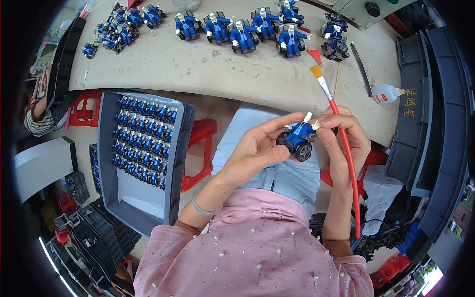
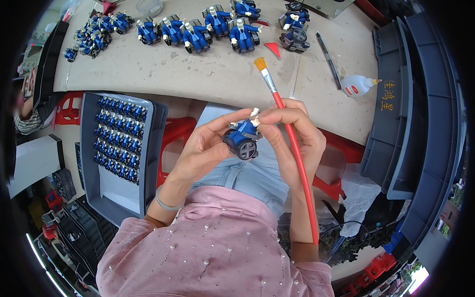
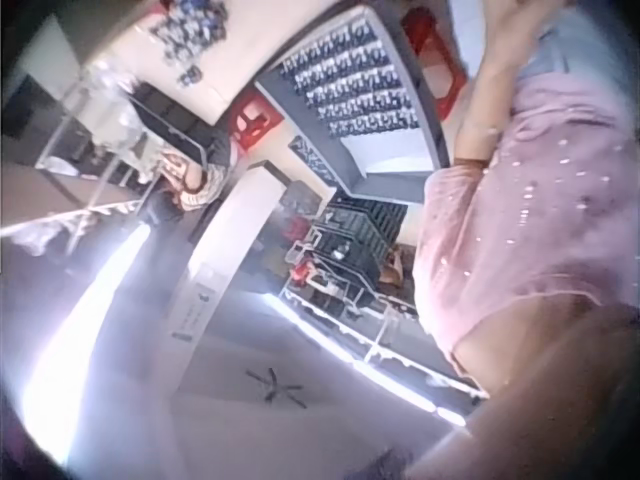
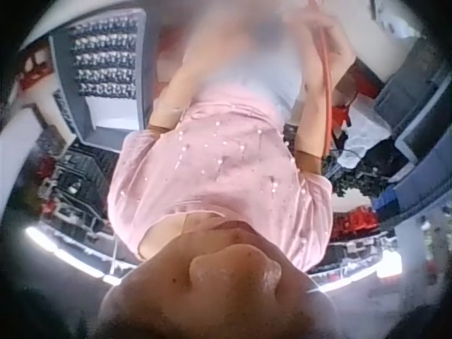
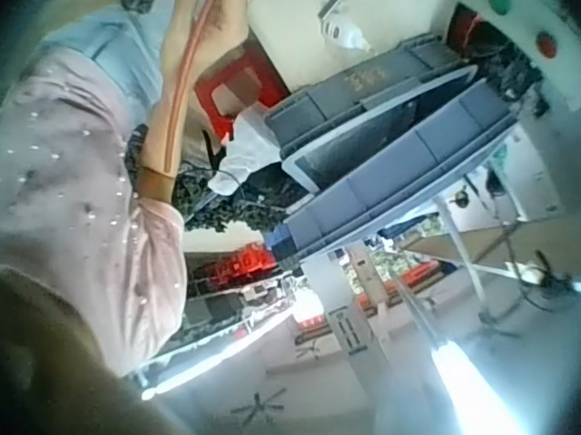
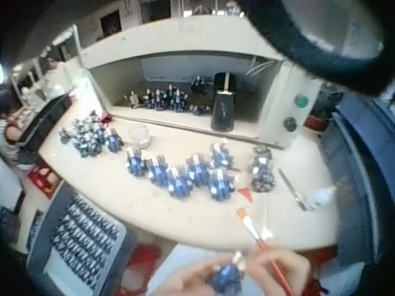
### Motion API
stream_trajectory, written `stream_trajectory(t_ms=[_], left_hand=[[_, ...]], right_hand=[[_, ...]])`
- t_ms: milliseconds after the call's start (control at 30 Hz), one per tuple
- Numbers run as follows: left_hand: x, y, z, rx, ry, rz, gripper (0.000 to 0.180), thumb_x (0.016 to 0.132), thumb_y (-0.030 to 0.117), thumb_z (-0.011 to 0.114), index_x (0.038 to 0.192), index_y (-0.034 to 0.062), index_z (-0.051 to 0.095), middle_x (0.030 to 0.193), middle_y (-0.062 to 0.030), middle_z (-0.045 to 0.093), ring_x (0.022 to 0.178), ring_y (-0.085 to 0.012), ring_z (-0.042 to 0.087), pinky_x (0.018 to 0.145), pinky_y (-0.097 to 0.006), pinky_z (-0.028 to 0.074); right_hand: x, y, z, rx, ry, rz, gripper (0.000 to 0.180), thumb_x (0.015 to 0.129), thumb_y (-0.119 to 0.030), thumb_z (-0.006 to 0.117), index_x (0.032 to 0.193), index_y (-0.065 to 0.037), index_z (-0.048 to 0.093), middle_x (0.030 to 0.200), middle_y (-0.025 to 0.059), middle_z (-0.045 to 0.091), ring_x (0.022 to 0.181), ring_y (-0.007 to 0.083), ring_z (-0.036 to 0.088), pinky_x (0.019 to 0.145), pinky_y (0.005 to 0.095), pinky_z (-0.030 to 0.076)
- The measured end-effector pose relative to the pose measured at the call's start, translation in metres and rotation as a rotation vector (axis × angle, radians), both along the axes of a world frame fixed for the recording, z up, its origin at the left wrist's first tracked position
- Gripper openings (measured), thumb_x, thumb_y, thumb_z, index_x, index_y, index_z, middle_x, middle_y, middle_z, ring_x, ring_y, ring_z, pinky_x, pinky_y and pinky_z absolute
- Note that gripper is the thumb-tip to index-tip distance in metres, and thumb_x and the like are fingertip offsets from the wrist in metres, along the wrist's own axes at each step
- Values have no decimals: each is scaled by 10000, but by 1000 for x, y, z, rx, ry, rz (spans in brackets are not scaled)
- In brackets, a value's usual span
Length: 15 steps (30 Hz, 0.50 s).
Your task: Assembling small plastic robot toys by applying adhesive to components with a brush.
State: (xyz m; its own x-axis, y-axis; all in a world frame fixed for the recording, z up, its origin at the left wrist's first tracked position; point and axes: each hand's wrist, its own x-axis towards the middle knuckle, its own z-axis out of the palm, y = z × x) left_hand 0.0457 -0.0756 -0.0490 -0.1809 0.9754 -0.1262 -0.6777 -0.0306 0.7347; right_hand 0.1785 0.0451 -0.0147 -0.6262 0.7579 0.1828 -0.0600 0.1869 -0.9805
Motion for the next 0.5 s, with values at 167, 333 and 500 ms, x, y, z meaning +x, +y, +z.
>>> stream_trajectory(t_ms=[167,333,500], left_hand=[[1,0,-3,-21,-393,-104,670,897,314,588,1374,-84,337,1228,-252,524,1067,-323,573,865,-389,517],[2,-3,-21,156,-701,-209,548,952,270,456,1375,-62,348,1264,-222,508,1060,-320,563,915,-393,482],[8,-4,-23,87,-924,-171,525,958,319,405,1320,-61,404,1213,-234,530,1025,-375,561,855,-381,479]], right_hand=[[-2,-1,-4,-132,53,30,109,831,22,658,940,15,649,950,113,632,849,150,611,757,264,495],[-1,3,-13,-70,93,120,142,842,-4,653,980,21,637,982,136,644,857,152,618,672,262,514],[0,-3,-10,-279,108,103,187,831,24,655,1012,33,608,968,141,649,841,157,637,661,257,527]])
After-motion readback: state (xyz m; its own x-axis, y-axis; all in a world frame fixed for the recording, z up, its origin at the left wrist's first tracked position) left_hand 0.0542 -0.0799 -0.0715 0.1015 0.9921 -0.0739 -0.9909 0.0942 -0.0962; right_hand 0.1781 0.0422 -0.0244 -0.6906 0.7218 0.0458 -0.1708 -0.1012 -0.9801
